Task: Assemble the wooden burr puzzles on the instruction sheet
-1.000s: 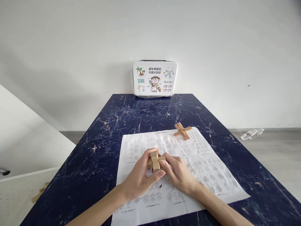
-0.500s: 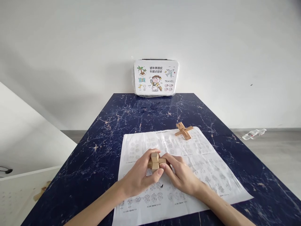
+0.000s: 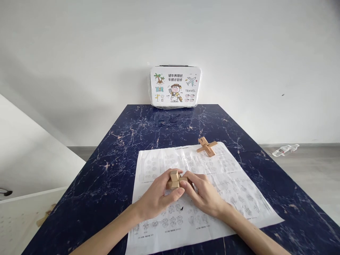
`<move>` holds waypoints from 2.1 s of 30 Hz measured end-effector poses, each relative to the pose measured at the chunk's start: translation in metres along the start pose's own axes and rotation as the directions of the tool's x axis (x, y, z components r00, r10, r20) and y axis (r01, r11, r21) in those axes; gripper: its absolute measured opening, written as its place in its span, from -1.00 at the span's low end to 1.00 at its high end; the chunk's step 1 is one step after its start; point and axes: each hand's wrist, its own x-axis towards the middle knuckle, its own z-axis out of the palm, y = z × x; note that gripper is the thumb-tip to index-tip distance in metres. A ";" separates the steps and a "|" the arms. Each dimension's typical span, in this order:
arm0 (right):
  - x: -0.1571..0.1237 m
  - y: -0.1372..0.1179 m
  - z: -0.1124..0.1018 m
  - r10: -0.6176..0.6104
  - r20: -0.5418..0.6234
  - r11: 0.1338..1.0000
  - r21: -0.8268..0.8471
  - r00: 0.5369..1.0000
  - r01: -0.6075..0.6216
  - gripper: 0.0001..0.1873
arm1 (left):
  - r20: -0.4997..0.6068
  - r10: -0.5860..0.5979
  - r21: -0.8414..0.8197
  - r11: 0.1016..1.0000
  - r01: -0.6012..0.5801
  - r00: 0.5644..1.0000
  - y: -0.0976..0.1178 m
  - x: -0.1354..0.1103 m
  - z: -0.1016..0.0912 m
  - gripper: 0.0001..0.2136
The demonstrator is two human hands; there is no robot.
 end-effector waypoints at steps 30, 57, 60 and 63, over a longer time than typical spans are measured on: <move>0.001 -0.001 0.000 -0.064 -0.091 0.997 0.041 0.994 0.068 -0.88 | -0.028 -0.106 -0.184 0.978 0.099 0.994 0.000 -0.004 -0.007 -0.37; -0.001 0.000 0.009 -0.212 -0.224 0.954 -0.257 0.951 0.152 -0.89 | -0.375 0.060 0.147 0.989 -0.005 0.925 0.001 0.004 0.010 -0.73; -0.002 0.003 0.009 -0.262 -0.279 0.937 -0.301 0.924 0.175 -0.82 | -0.377 0.023 0.079 0.997 0.007 0.926 0.001 0.002 0.016 -0.77; -0.002 0.001 0.005 -0.165 -0.194 0.980 -0.146 0.967 0.137 -0.79 | -0.392 0.054 0.086 0.996 -0.022 0.918 0.000 0.002 0.015 -0.76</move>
